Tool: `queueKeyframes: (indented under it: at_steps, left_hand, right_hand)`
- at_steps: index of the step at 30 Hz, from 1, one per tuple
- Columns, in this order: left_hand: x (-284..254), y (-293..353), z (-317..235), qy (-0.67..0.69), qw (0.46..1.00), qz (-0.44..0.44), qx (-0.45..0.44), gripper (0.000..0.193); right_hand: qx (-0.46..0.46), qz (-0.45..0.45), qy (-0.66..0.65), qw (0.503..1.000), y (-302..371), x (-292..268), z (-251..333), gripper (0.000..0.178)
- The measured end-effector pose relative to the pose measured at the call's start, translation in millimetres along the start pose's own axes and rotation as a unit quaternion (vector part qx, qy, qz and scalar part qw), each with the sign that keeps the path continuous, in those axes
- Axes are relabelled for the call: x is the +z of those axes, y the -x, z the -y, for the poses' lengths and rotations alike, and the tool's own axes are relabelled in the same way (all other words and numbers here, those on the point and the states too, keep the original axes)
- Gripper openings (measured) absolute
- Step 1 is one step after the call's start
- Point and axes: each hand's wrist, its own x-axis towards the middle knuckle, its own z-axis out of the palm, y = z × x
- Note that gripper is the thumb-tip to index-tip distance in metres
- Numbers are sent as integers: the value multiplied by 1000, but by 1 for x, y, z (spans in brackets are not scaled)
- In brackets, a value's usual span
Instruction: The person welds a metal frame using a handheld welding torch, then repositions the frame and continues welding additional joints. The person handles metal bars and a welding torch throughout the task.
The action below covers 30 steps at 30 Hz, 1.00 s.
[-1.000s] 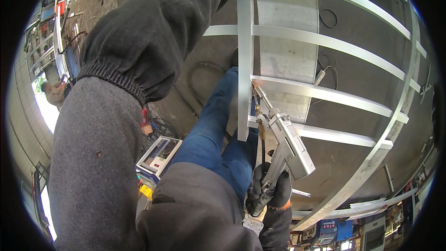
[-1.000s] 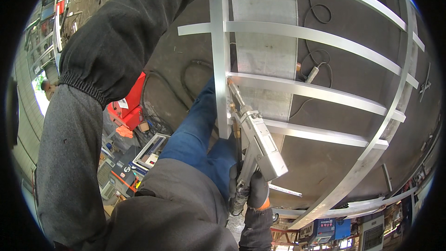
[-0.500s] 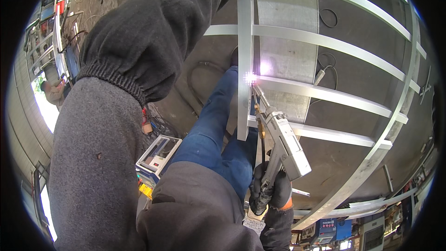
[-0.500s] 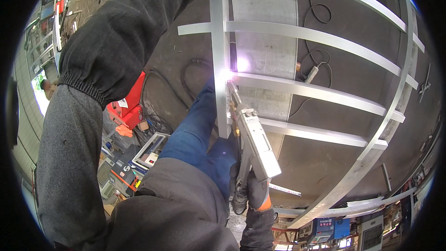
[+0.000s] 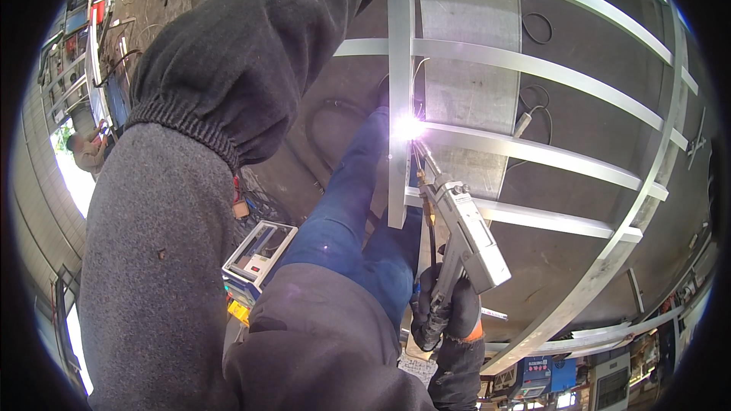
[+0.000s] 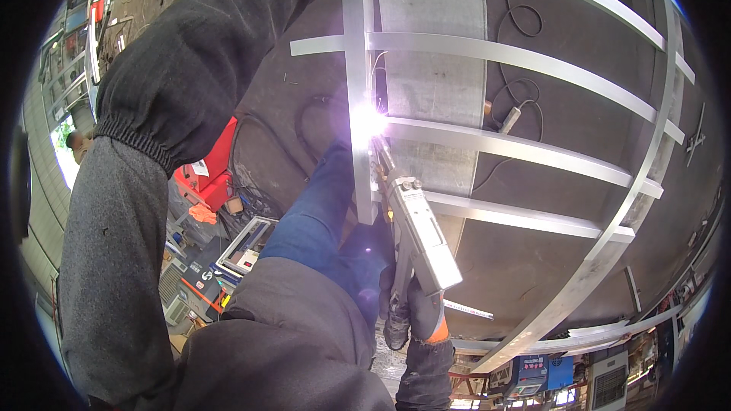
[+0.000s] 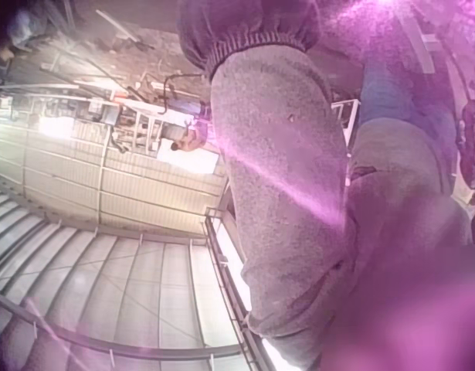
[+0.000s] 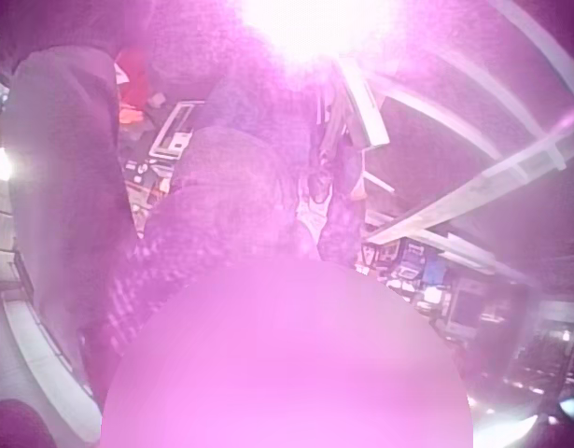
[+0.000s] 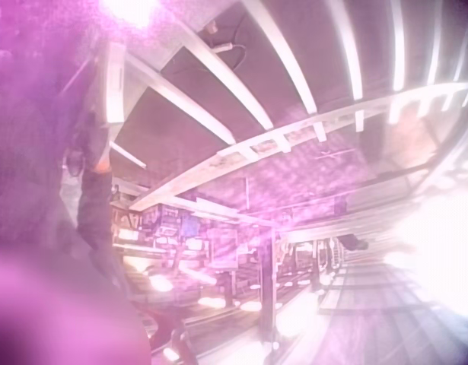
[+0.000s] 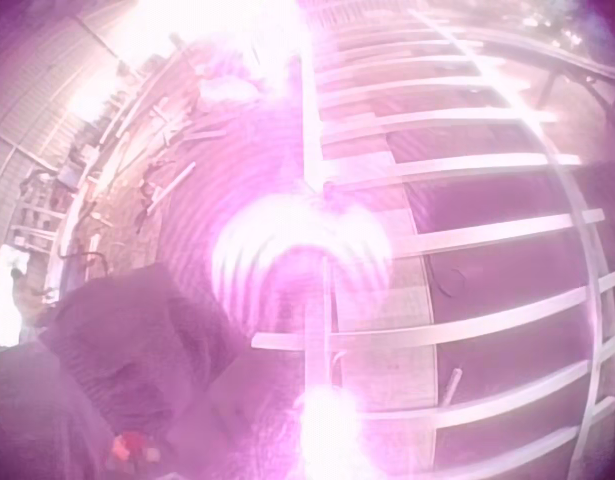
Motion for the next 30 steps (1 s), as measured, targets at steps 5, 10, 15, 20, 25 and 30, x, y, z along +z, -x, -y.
queueKeyframes:
  at_steps: [5, 10, 15, 20, 25, 30]
  left_hand:
    - [-2, 2, -2, -2, 1000, 2, 1, 73]
    - [-4, 3, -3, -4, 1000, 7, 1, 74]
    - [-11, 7, -7, -6, 1000, 11, -1, 74]
    - [-18, 10, -13, -10, 1000, 19, -8, 75]
    - [-9, 4, -6, -22, 999, 32, -26, 73]
    - [-6, 4, -2, -38, 999, 30, -7, 73]
  right_hand:
    - [15, 6, 17, 1000, 1, 2, -1, 82]
    - [40, -3, 31, 999, 2, -1, -6, 85]
    - [17, -9, 45, 999, 5, -3, -19, 87]
    - [4, 29, -26, 999, 14, 1, -15, 81]
    - [-60, 46, -152, 986, 14, 21, 13, 88]
    - [-89, 78, -184, 976, -31, 41, 41, 89]
